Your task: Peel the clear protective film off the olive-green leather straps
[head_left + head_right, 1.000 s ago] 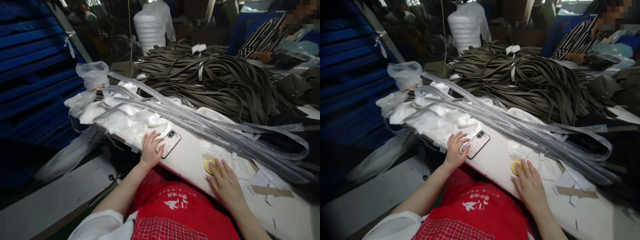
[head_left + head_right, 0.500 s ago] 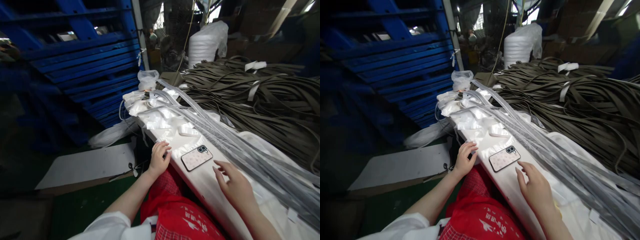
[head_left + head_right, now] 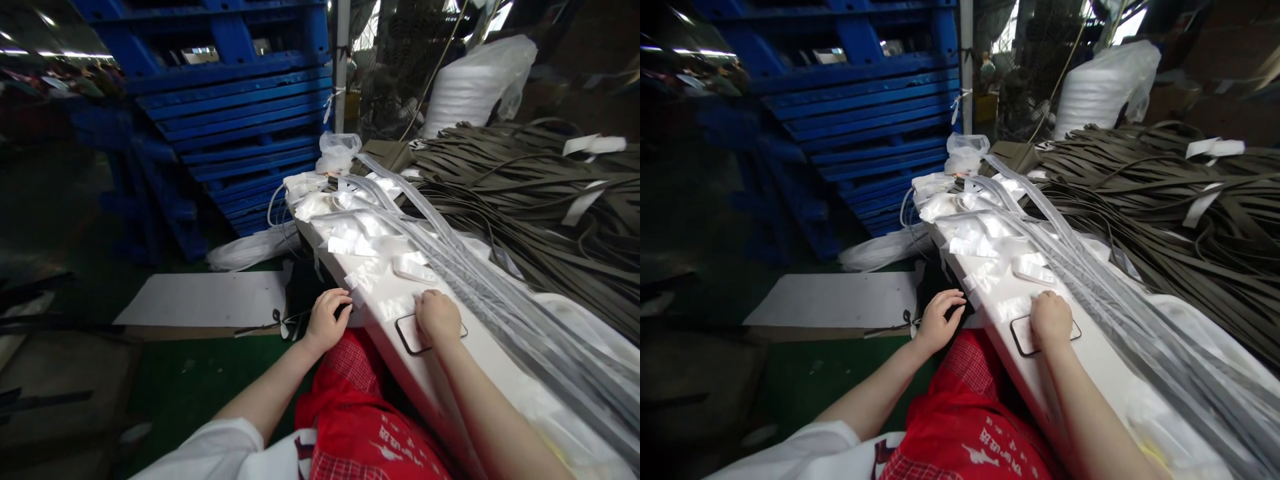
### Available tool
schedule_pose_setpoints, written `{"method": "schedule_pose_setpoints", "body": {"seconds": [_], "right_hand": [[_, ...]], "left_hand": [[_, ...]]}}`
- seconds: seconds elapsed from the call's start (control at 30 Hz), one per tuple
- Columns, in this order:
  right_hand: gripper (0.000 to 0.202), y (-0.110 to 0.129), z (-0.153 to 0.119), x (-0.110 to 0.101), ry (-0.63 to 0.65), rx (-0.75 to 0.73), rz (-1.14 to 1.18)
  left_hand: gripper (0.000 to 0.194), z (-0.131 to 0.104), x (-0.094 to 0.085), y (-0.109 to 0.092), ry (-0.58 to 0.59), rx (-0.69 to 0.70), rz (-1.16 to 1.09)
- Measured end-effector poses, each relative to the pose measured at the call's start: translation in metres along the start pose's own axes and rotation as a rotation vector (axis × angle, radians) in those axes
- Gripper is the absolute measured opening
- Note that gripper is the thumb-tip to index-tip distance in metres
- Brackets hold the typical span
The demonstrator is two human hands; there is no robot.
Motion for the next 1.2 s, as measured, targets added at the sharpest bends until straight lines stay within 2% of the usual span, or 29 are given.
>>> {"method": "schedule_pose_setpoints", "body": {"seconds": [0.23,0.4,0.57,0.67,0.73,0.77,0.83,0.87,0.93,1.03,1.13,1.2], "right_hand": [[0.043,-0.026,-0.009,-0.017,-0.096,0.043,0.074],[0.043,-0.041,-0.022,-0.031,-0.151,0.106,0.156],[0.045,-0.042,-0.033,-0.047,-0.208,0.095,0.278],[0.046,-0.032,-0.035,-0.051,-0.224,0.040,0.367],[0.045,-0.024,-0.033,-0.052,-0.222,-0.005,0.443],[0.044,-0.021,-0.032,-0.053,-0.219,-0.026,0.488],[0.042,-0.018,-0.033,-0.054,-0.230,-0.048,0.594],[0.043,-0.018,-0.036,-0.055,-0.242,-0.042,0.656],[0.048,-0.019,-0.043,-0.051,-0.243,-0.003,0.800],[0.054,-0.011,-0.048,-0.031,-0.092,0.029,1.074],[0.054,0.004,-0.035,-0.011,0.076,-0.011,1.363],[0.050,0.001,-0.014,-0.005,0.090,-0.019,1.525]], "left_hand": [[0.014,0.030,0.019,-0.015,0.101,0.080,-0.103],[0.014,0.048,0.033,-0.029,0.147,0.119,-0.166],[0.019,0.067,0.048,-0.037,0.226,0.099,-0.201],[0.027,0.084,0.070,-0.046,0.364,0.097,-0.201],[0.042,0.096,0.089,-0.052,0.474,0.077,-0.212],[0.044,0.102,0.098,-0.053,0.513,0.060,-0.222],[0.027,0.113,0.108,-0.053,0.537,0.017,-0.243],[0.022,0.118,0.109,-0.050,0.528,-0.008,-0.251],[0.029,0.126,0.104,-0.041,0.493,-0.076,-0.271],[0.036,0.130,0.089,-0.030,0.445,-0.164,-0.313],[0.038,0.122,0.078,-0.032,0.461,-0.192,-0.352],[0.036,0.112,0.073,-0.035,0.494,-0.204,-0.361]]}}
Point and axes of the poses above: each hand's wrist, its own z-axis towards the middle knuckle, its own x-axis out of the palm, y = z × x, the point moved 7 cm from there along z, towards the middle knuckle, and after that the axes turned 13 degrees about y, right-handed, at the moved point
